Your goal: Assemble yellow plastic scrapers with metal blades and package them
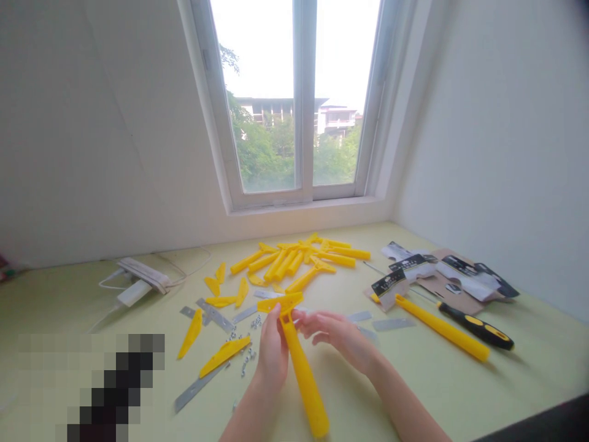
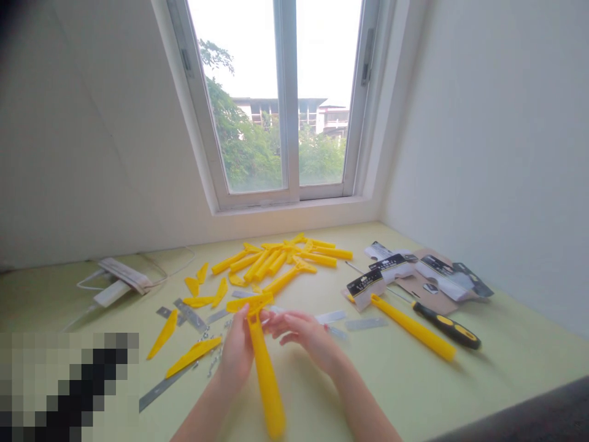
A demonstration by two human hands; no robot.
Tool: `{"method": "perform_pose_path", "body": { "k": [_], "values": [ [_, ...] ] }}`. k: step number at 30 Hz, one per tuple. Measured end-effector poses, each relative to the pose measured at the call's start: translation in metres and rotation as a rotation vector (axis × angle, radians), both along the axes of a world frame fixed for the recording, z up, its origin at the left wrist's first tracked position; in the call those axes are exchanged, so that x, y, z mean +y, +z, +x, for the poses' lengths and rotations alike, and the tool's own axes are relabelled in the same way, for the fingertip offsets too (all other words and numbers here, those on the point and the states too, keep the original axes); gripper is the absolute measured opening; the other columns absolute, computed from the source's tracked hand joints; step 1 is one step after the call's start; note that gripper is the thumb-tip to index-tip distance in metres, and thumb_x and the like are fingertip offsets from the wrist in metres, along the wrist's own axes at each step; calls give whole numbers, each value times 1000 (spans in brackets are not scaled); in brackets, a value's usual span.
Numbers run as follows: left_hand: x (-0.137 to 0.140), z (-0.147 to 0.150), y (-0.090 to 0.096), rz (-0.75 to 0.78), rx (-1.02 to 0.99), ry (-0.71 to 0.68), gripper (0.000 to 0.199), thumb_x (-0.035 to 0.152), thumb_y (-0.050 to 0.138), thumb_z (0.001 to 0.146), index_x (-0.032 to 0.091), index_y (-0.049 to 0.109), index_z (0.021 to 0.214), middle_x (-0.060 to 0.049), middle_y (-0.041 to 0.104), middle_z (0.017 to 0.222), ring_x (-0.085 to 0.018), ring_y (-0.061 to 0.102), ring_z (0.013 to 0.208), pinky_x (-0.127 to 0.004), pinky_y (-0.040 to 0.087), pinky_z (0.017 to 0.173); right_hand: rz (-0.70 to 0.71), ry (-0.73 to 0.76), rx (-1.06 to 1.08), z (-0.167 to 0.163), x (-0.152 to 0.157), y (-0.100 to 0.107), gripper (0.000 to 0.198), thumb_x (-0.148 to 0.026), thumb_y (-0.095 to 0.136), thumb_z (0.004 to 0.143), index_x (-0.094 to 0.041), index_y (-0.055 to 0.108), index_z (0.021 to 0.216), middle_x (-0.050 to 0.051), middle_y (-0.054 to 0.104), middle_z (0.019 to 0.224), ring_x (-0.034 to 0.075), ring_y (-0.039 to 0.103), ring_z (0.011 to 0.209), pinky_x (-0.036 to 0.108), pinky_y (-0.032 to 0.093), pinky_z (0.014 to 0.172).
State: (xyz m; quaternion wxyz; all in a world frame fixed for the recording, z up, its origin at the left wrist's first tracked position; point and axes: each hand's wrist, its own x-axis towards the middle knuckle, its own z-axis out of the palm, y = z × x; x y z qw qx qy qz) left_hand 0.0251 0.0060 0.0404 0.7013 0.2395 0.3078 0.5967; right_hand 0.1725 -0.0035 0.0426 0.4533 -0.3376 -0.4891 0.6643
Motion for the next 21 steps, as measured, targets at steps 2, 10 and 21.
{"method": "perform_pose_path", "body": {
  "k": [2,10,21],
  "values": [
    [6,-5,1,-150,-120,33,16,28,50,81,16,56,73,1,61,60,-10,61,59,-21,51,59,-19,-156,12,8,6,-5,24,-35,56,78,-16,65,89,6,64,84,18,56,82,28,40,72],
    [13,-5,1,-406,-150,82,9,22,49,83,16,52,77,2,58,57,-5,56,45,-12,49,45,-29,-431,-63,15,18,-16,17,-30,56,70,-17,62,78,1,59,62,16,52,64,28,39,63],
    [25,-60,29,-183,-86,318,13,19,44,86,12,53,78,0,58,57,-7,58,45,-15,51,43,592,-385,-939,-11,-5,-19,28,-9,41,76,-21,63,88,7,61,94,24,51,94,35,38,84]
  ]
}}
